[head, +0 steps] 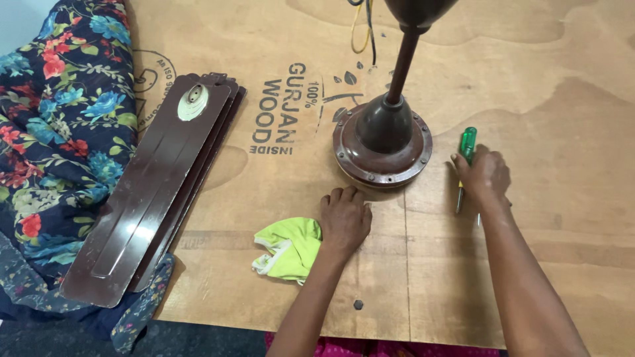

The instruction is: The person uses a green-handled screwdriver and a yellow-handled screwdriver to loosen and remove screws from the base of a brown electric fan. They work on the fan's mounting plate, removing several screws and placing them on the table while the fan blades lie nearby.

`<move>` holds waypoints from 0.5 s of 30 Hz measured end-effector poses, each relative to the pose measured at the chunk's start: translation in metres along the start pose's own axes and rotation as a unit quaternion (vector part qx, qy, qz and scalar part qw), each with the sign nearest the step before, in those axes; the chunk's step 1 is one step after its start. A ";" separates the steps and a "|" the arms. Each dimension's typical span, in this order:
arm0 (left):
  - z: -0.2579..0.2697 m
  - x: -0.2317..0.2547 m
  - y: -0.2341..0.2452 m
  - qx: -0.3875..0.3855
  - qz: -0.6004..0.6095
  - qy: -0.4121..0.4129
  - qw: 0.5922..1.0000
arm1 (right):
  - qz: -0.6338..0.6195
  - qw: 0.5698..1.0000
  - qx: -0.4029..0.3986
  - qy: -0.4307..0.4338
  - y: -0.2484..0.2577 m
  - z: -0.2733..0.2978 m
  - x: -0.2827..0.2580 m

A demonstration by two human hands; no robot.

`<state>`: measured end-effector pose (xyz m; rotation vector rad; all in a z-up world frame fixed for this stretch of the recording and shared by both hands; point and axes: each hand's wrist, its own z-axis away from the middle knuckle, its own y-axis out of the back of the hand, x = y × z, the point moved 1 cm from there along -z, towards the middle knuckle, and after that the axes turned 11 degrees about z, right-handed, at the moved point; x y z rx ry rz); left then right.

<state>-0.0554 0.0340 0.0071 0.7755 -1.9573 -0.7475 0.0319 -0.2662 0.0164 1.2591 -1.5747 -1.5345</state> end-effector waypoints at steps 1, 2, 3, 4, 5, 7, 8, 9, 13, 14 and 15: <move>0.000 0.000 0.000 0.011 0.011 0.003 1.000 | -0.008 1.000 0.004 -0.008 0.004 0.001 0.000; 0.000 -0.001 0.001 0.022 0.022 0.006 1.000 | -0.035 0.998 0.055 0.006 0.011 0.004 0.001; 0.000 0.000 0.002 0.033 0.033 0.009 0.999 | -0.061 0.992 0.105 0.019 0.019 0.008 0.004; -0.002 0.000 0.003 0.050 0.057 0.032 0.997 | -0.088 0.983 0.156 0.031 0.026 0.011 0.005; -0.004 0.001 0.004 0.068 0.080 0.054 0.993 | -0.231 0.967 0.109 -0.016 0.030 0.012 0.004; -0.008 0.005 0.006 0.106 0.112 0.084 0.984 | -0.495 0.862 0.008 -0.110 0.036 0.019 0.004; -0.013 0.008 0.006 0.129 0.119 0.091 0.980 | -0.559 0.824 0.001 -0.094 0.037 0.023 0.001; -0.017 0.011 0.006 0.152 0.126 0.098 0.975 | -0.621 0.780 -0.005 -0.077 0.037 0.027 -0.001; -0.038 0.026 -0.004 0.169 0.154 0.141 0.963 | -0.777 0.620 -0.042 -0.102 0.023 0.027 -0.002; -0.043 0.030 -0.010 0.156 0.161 0.165 0.961 | -0.811 0.569 -0.054 -0.123 0.016 0.025 0.002; -0.046 0.034 -0.016 0.143 0.167 0.189 0.957 | -0.843 0.515 -0.065 -0.144 0.008 0.020 0.007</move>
